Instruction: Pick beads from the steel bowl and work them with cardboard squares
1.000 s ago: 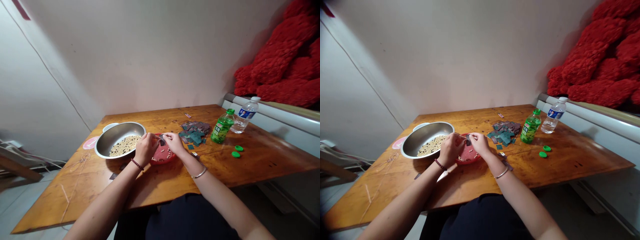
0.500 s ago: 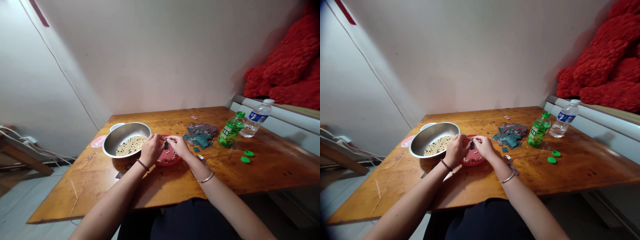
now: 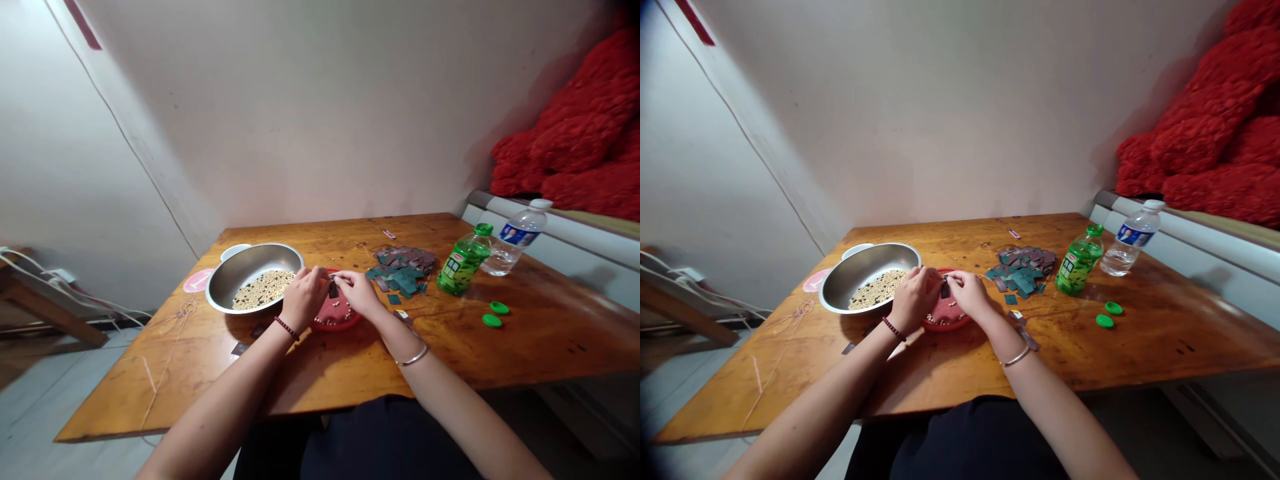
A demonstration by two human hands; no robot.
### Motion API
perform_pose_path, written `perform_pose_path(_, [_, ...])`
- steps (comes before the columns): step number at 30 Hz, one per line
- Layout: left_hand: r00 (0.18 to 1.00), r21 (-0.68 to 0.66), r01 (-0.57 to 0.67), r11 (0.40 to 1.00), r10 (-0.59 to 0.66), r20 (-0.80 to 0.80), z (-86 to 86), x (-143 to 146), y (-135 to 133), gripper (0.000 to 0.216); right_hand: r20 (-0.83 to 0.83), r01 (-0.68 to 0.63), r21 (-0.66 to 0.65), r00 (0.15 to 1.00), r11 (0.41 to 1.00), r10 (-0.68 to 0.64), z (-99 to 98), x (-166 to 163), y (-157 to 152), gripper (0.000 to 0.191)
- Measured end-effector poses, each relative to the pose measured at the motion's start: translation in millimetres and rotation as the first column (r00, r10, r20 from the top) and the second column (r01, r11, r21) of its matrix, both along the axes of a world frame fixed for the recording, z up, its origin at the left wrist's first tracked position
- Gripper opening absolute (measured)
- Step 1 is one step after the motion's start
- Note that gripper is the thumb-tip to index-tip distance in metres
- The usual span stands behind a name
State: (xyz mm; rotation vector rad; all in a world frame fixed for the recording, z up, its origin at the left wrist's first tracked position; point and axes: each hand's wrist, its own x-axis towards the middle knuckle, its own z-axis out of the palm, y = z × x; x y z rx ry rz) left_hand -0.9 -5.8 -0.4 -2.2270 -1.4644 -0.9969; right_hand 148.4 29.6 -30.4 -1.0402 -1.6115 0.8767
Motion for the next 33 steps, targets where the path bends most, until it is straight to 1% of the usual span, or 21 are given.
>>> perform_pose_path(5, [0.999, 0.003, 0.037, 0.999, -0.037, 0.027, 1.1, -0.2, -1.3, 0.012, 0.006, 0.037, 0.01, 0.999, 0.999, -0.037, -2.4, 0.8, 2.1, 0.021])
perform_pose_path(8, [0.998, -0.026, 0.06, 0.998, -0.06, -0.006, 1.5, 0.1, -1.4, 0.011, 0.021, 0.077, 0.017, 0.997, 0.997, -0.077, -2.8, 1.8, 2.7, 0.021])
perform_pose_path(11, [0.998, -0.047, 0.051, 0.998, -0.053, -0.038, 1.6, 0.2, -1.2, 0.012, 0.039, 0.097, 0.017, 0.995, 0.995, -0.097, -0.5, 2.0, 1.3, 0.021])
perform_pose_path(17, [0.999, -0.045, 0.038, 0.998, -0.039, -0.026, 1.0, -0.1, 0.1, 0.014, 0.027, 0.081, 0.014, 0.996, 0.997, -0.081, 4.7, 1.1, -1.2, 0.021])
perform_pose_path(27, [0.999, -0.049, 0.045, 0.998, -0.044, 0.012, 0.1, -0.2, 1.2, 0.015, -0.003, 0.058, 0.02, 0.998, 0.998, -0.058, 4.5, 1.1, -0.8, 0.021])
perform_pose_path(33, [0.999, -0.047, 0.038, 0.998, -0.037, 0.02, 1.1, 0.6, 0.4, 0.016, 0.038, 0.076, 0.028, 0.996, 0.997, -0.077, 3.1, 2.0, 0.4, 0.022])
